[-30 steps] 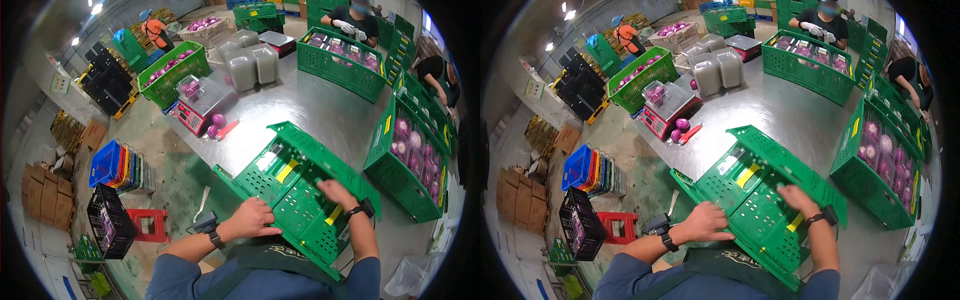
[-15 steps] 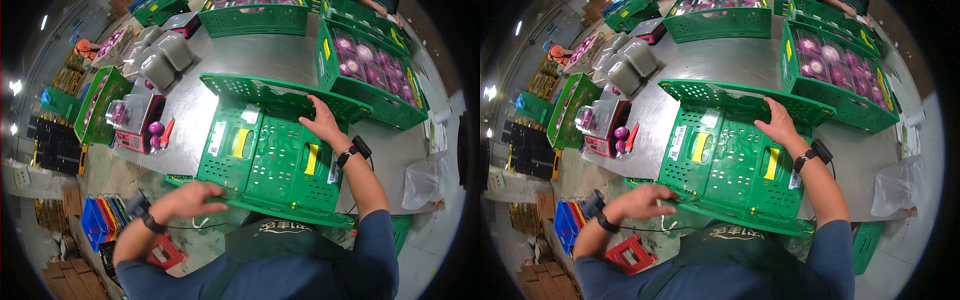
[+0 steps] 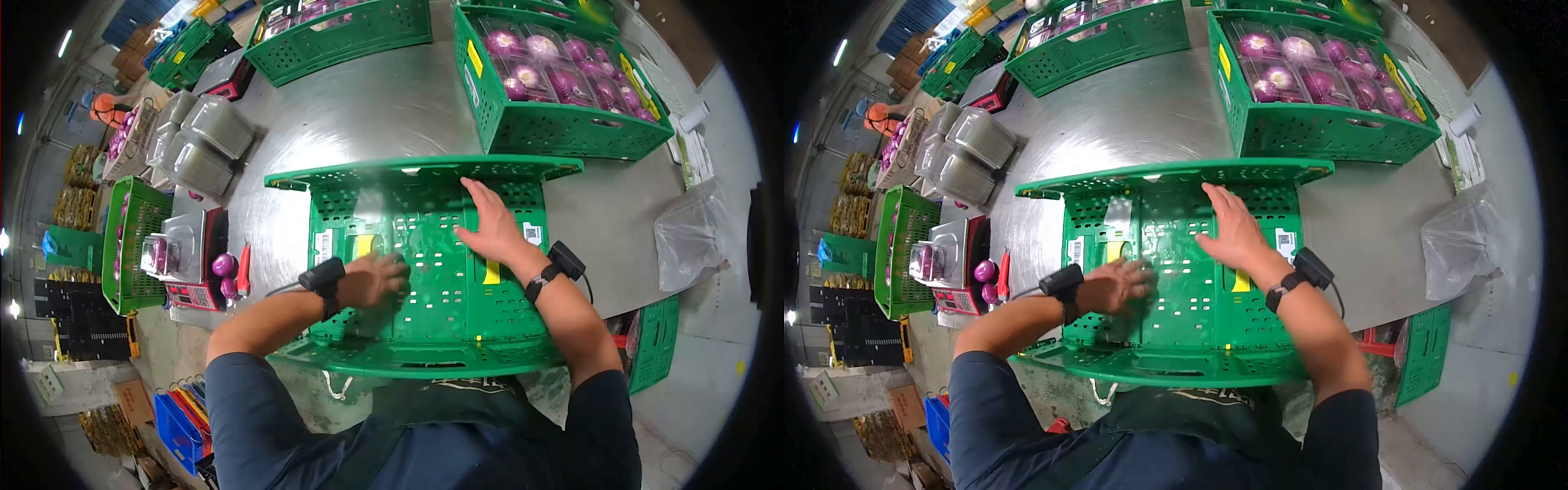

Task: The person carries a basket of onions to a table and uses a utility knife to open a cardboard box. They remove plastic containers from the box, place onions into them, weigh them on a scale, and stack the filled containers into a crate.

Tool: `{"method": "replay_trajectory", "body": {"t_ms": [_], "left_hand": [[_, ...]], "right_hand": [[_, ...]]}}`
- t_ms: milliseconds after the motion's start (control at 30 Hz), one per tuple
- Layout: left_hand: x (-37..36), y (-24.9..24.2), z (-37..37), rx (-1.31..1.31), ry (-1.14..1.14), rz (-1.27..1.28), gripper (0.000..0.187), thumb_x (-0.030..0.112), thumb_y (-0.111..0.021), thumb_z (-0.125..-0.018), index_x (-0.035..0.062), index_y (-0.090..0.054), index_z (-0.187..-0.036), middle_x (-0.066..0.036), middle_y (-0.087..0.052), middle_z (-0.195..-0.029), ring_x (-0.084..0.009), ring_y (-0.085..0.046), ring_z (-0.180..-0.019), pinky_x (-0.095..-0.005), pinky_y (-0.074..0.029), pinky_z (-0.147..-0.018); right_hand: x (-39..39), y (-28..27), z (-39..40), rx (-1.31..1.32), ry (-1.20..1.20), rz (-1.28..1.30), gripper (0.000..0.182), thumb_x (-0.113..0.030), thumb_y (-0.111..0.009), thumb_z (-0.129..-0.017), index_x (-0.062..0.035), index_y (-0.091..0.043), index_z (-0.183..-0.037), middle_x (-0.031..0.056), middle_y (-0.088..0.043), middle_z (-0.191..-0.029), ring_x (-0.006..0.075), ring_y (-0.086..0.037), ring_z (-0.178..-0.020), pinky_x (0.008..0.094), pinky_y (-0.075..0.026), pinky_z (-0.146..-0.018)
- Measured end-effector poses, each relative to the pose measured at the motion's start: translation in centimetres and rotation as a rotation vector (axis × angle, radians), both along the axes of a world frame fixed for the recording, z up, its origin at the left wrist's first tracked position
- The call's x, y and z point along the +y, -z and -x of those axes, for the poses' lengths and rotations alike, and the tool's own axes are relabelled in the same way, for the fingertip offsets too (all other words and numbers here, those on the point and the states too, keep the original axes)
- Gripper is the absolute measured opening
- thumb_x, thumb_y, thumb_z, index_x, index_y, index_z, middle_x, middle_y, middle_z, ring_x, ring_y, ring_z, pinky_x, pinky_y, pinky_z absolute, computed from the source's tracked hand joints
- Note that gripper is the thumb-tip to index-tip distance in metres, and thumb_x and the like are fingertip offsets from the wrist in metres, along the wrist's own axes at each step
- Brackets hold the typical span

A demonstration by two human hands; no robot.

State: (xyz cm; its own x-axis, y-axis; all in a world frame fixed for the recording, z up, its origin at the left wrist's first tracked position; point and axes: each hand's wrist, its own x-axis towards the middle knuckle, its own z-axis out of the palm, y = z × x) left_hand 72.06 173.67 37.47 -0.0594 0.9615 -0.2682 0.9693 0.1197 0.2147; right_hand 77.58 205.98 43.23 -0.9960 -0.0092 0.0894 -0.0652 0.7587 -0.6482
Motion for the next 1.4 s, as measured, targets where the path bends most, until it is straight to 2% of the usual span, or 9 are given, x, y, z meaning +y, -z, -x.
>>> {"method": "replay_trajectory", "body": {"t_ms": [200,300,433,567,733,933,1133,1267,1400], "left_hand": [[-0.8,-2.0,-1.7,-0.096,-0.02,-0.279,0.044,0.047,-0.061,-0.092,0.0089,-0.065,-0.113,-0.016,-0.059,-0.128,-0.0322,-0.05,-0.13,-0.0528,-0.034,-0.115],[2.1,-3.2,-1.5,0.03,-0.066,0.069,0.044,0.051,-0.062,-0.091,0.0068,-0.069,-0.089,-0.011,-0.066,-0.094,-0.0273,-0.06,-0.104,-0.0502,-0.036,-0.113],[0.7,-3.9,-0.1,0.004,-0.147,-0.282,0.051,0.051,-0.065,-0.09,0.0086,-0.065,-0.061,-0.009,-0.059,-0.062,-0.0277,-0.059,-0.077,-0.0459,-0.042,-0.104],[-2.4,-10.3,0.7,0.049,-0.25,-0.333,0.055,0.051,-0.067,-0.089,0.008,-0.061,-0.055,-0.009,-0.055,-0.057,-0.0295,-0.057,-0.069,-0.0408,-0.046,-0.091],[-13.6,-15.6,2.2,0.201,-0.601,-0.245,0.047,0.046,-0.073,-0.085,0.0083,-0.062,-0.06,-0.009,-0.06,-0.063,-0.0289,-0.061,-0.075,-0.0453,-0.042,-0.106],[-15.4,-15.2,1.2,0.204,-0.645,-0.273,0.042,0.044,-0.074,-0.084,0.0095,-0.062,-0.064,-0.006,-0.06,-0.067,-0.0263,-0.062,-0.082,-0.0457,-0.04,-0.109],[-15.4,-15.2,0.7,0.179,-0.676,-0.309,0.039,0.04,-0.075,-0.083,0.0083,-0.064,-0.065,-0.007,-0.06,-0.067,-0.0278,-0.062,-0.083,-0.0472,-0.039,-0.11],[-15.7,-14.7,0.0,0.182,-0.708,-0.354,0.037,0.036,-0.076,-0.082,0.007,-0.063,-0.063,-0.007,-0.057,-0.064,-0.028,-0.061,-0.077,-0.0475,-0.04,-0.109],[-15.2,-14.5,-2.4,0.169,-0.793,-0.393,0.035,0.031,-0.08,-0.077,0.0065,-0.059,-0.062,-0.008,-0.057,-0.066,-0.0282,-0.059,-0.076,-0.0483,-0.038,-0.111]], "right_hand": [[0.9,-1.9,1.0,0.203,0.103,0.064,0.095,-0.02,-0.08,-0.077,-0.0031,-0.029,-0.155,0.0241,-0.037,-0.155,0.0405,-0.035,-0.145,0.0454,-0.03,-0.121],[2.2,-2.6,2.5,0.2,0.149,0.018,0.098,-0.021,-0.081,-0.077,-0.0026,-0.026,-0.156,0.0241,-0.031,-0.159,0.0398,-0.031,-0.147,0.0447,-0.028,-0.122],[1.5,-0.9,1.8,0.097,0.093,-0.028,0.098,-0.022,-0.081,-0.077,-0.0017,-0.027,-0.156,0.0246,-0.031,-0.16,0.0401,-0.031,-0.148,0.0447,-0.028,-0.123],[-0.6,0.8,0.1,-0.188,-0.211,-0.118,0.081,-0.032,-0.08,-0.078,-0.003,-0.047,-0.146,0.0208,-0.039,-0.156,0.0387,-0.032,-0.147,0.0445,-0.031,-0.121],[-4.1,3.6,-5.2,-0.414,-0.766,-0.509,0.069,-0.054,-0.064,-0.088,-0.0082,-0.058,-0.139,0.0117,-0.051,-0.147,0.0341,-0.038,-0.144,0.062,-0.022,-0.119],[-2.7,1.8,-6.0,-0.137,-0.848,-0.643,0.056,-0.057,-0.058,-0.091,-0.0062,-0.074,-0.108,0.0097,-0.067,-0.117,0.0278,-0.053,-0.127,0.0592,-0.021,-0.121],[0.6,-3.6,-6.2,0.084,-0.71,-0.56,0.037,-0.041,-0.069,-0.083,-0.0107,-0.068,-0.061,0.005,-0.061,-0.066,0.0267,-0.06,-0.084,0.0551,-0.027,-0.12],[14.2,-9.2,-10.3,-0.055,-0.464,-0.643,0.015,-0.021,-0.072,-0.08,-0.0077,-0.07,-0.087,0.0113,-0.066,-0.094,0.0306,-0.058,-0.113,0.0519,-0.031,-0.118],[13.3,-11.5,-13.6,0.095,-0.04,-0.377,0.045,-0.017,-0.07,-0.085,-0.0043,-0.059,-0.127,0.0183,-0.057,-0.131,0.0368,-0.049,-0.131,0.0512,-0.037,-0.114]]}}
